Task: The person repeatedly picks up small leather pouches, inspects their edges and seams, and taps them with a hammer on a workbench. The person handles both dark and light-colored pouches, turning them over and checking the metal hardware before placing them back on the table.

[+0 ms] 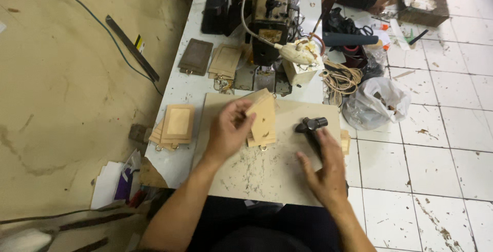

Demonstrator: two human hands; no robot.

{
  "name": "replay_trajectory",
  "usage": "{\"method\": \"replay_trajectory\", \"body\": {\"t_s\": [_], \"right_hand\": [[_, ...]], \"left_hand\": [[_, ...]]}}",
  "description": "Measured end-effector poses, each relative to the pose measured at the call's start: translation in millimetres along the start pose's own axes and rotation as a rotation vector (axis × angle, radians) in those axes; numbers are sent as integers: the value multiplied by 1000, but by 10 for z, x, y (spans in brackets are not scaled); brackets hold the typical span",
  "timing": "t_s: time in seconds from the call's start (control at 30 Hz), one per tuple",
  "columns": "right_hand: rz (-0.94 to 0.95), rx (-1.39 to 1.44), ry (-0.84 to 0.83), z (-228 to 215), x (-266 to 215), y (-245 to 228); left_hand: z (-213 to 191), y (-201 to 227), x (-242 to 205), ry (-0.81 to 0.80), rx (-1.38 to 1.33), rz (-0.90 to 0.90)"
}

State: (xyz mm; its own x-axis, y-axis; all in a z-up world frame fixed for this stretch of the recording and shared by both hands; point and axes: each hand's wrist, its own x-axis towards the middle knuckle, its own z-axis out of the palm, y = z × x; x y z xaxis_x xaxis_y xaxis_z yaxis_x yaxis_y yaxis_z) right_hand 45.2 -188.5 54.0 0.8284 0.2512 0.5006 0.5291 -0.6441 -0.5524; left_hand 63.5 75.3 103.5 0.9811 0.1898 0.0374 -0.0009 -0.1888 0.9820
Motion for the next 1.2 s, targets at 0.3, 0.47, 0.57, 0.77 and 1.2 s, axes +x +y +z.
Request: {"method": "replay_trajectory", "body": {"t_s": [0.3, 0.47, 0.57, 0.77, 1.2], "right_hand": [[229, 496, 209, -259, 151, -848], [334, 677, 234, -362, 122, -931], [361, 724, 245, -408, 107, -915], [303, 795, 191, -426, 93, -805], [248, 721, 89, -403, 160, -764]], "left_hand": [[125, 703, -680, -40, 9, 410], [103, 721, -769, -99, -226, 205], [103, 646, -756, -149, -320, 186], [129, 537, -757, -194, -394, 164], [90, 295, -770, -407, -453, 34]]}}
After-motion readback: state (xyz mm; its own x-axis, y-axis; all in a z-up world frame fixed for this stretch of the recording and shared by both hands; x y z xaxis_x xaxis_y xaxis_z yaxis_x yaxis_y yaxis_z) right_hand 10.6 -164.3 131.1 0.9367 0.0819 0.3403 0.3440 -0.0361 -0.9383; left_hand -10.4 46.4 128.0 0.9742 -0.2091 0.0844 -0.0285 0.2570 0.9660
